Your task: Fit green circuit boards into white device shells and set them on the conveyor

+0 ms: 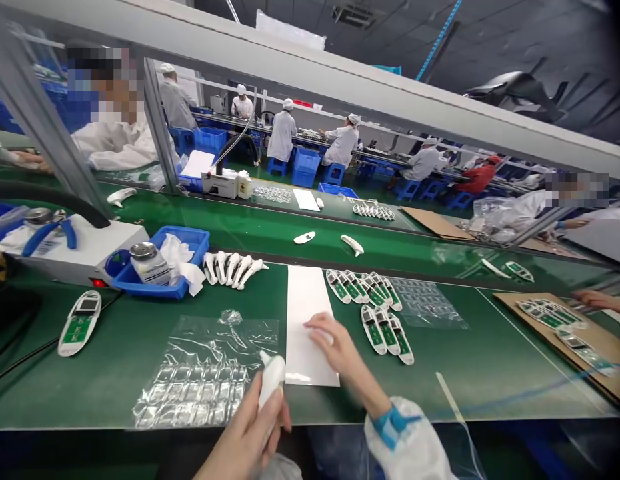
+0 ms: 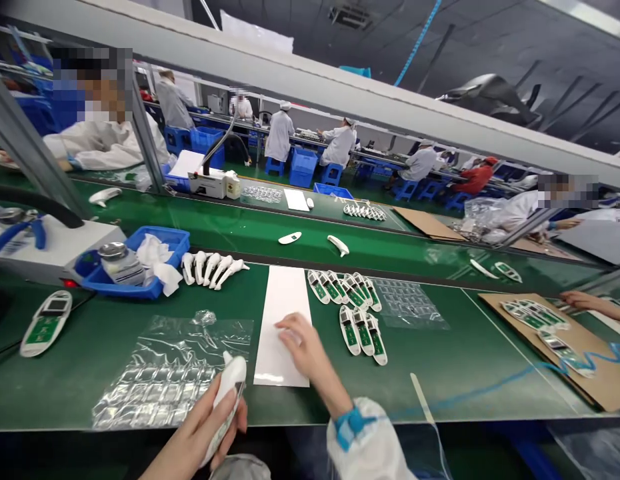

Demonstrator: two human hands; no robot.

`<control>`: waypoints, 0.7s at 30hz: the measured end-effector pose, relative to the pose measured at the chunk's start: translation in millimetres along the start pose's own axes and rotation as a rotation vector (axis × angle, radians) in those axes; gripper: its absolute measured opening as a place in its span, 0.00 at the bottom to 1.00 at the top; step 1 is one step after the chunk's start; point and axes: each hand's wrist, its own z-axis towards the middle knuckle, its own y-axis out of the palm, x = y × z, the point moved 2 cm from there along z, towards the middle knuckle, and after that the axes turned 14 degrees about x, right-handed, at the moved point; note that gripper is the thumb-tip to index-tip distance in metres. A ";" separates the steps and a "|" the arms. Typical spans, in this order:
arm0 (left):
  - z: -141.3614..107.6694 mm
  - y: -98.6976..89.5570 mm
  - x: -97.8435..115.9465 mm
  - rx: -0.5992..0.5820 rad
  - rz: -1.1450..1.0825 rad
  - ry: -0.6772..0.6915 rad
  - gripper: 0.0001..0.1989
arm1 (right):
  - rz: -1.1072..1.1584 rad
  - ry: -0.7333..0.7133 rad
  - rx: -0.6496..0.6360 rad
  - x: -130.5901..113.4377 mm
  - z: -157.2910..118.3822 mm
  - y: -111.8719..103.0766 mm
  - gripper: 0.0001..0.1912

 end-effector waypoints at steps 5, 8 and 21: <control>46.0 43.7 1.5 -0.012 0.026 0.080 0.22 | -0.111 0.001 0.001 60.8 44.8 -27.7 0.07; 67.6 53.9 -8.8 0.020 0.017 0.083 0.23 | -0.128 0.012 -0.029 69.2 46.3 -22.4 0.06; 57.4 48.8 -1.6 -0.002 0.049 0.030 0.27 | 0.063 0.184 0.099 24.5 33.4 -17.5 0.09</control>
